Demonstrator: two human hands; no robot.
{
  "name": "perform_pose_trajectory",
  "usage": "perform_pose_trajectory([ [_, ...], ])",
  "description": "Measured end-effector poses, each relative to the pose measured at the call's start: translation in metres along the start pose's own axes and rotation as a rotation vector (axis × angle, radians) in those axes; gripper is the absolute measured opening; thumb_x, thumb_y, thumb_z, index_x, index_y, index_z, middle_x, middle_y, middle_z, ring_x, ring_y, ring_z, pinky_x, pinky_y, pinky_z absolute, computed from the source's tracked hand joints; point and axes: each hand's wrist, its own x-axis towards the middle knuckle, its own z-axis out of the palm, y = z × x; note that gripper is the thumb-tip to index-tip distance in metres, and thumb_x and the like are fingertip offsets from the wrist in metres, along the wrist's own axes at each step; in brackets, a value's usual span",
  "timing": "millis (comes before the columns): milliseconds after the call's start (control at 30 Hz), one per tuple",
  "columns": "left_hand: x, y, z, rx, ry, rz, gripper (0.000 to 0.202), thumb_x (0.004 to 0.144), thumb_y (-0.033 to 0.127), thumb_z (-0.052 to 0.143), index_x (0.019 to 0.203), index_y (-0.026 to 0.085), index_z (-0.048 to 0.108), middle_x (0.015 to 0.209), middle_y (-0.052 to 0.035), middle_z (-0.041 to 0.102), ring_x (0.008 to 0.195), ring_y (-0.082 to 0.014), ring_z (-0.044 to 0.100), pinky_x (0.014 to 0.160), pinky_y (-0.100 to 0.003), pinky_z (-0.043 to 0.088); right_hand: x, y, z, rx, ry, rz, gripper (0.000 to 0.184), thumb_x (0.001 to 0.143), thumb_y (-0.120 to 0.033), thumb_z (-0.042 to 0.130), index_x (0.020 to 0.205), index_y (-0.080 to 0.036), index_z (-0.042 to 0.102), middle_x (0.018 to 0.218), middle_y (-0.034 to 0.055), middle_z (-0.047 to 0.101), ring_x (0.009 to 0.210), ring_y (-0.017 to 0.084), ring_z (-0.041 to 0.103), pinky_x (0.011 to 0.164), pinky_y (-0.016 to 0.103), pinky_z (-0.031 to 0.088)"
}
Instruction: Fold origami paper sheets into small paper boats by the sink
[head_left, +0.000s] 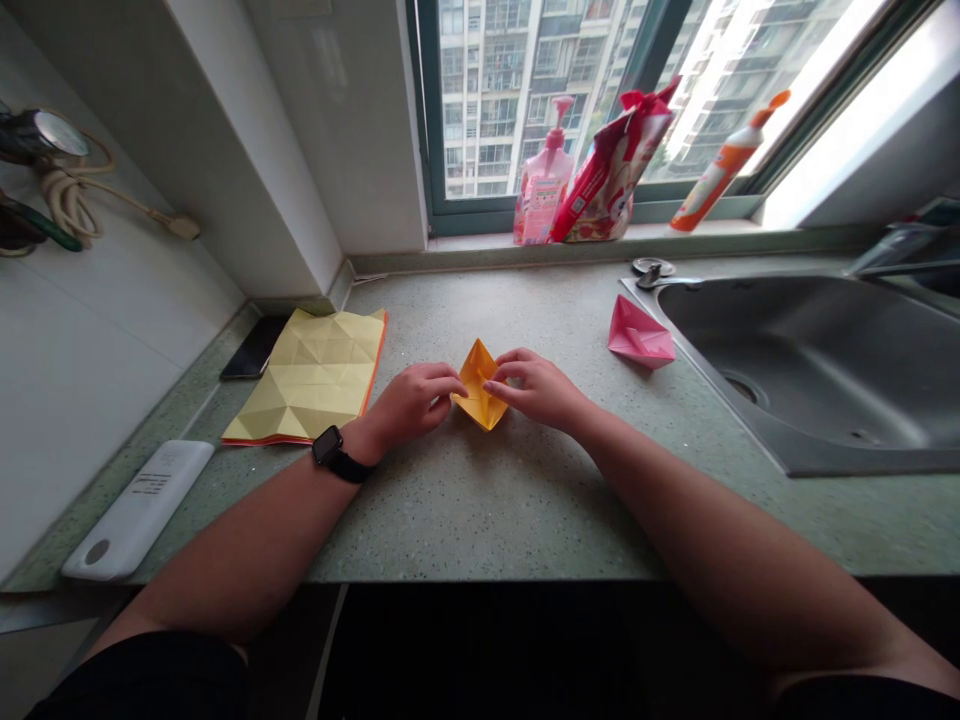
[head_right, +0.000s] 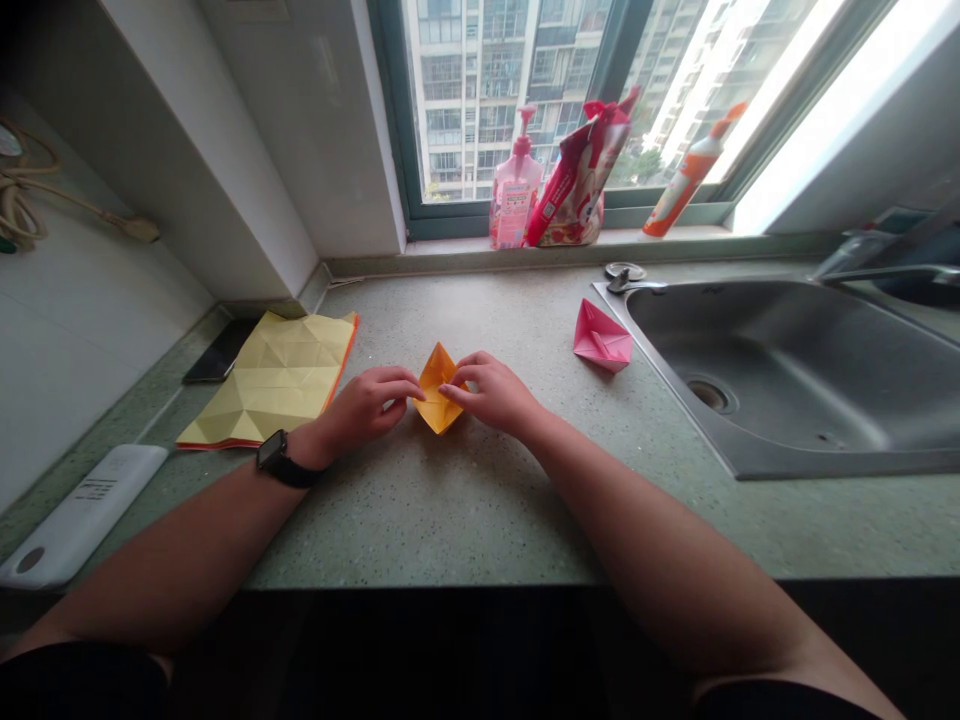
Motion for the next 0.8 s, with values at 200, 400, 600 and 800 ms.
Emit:
perform_pose_trajectory([
  [200,-0.0018,-0.0069,0.0000,-0.017,-0.055,0.012,0.042,0.081,-0.005,0.056,0.101,0.022,0.081,0.112,-0.0055,0.079,0.099,-0.0201,0.075,0.093,-0.037,0.062,0.0011,-0.0026,-0.0013,-0.010,-0.062,0.014,0.019,0.100,-0.041,0.078,0.086,-0.029,0.084,0.118,0.0082,0.077,0.109,0.027,0.074,0.109,0.048,0.058],
  [400,-0.0020,-0.0084,0.0001,-0.095,-0.095,0.043,0.041,0.086,-0.005,0.058,0.105,0.023,0.081,0.115,-0.0057,0.079,0.101,-0.0192,0.076,0.094,-0.035,0.063,0.0009,-0.0052,0.0017,0.001,-0.054,0.050,0.017,0.096,-0.040,0.083,0.084,-0.029,0.083,0.116,0.0082,0.077,0.108,0.026,0.074,0.108,0.047,0.057],
  [600,0.0015,-0.0034,0.0033,-0.102,-0.036,0.116,0.018,0.105,0.013,0.065,0.106,0.022,0.080,0.110,-0.0067,0.079,0.096,-0.0178,0.075,0.089,-0.032,0.062,0.0018,-0.0037,0.0030,0.012,-0.058,0.074,0.018,0.095,-0.043,0.084,0.085,-0.028,0.084,0.112,0.0088,0.076,0.108,0.028,0.074,0.100,0.045,0.059],
  [800,0.0022,-0.0012,0.0047,-0.066,0.011,0.145,0.014,0.108,0.018,0.066,0.108,0.023,0.079,0.112,-0.0066,0.080,0.098,-0.0174,0.076,0.089,-0.033,0.063,0.0004,-0.0030,0.0031,0.067,-0.032,0.008,0.013,0.093,-0.040,0.085,0.089,-0.028,0.083,0.114,0.0070,0.078,0.106,0.028,0.075,0.098,0.045,0.059],
])
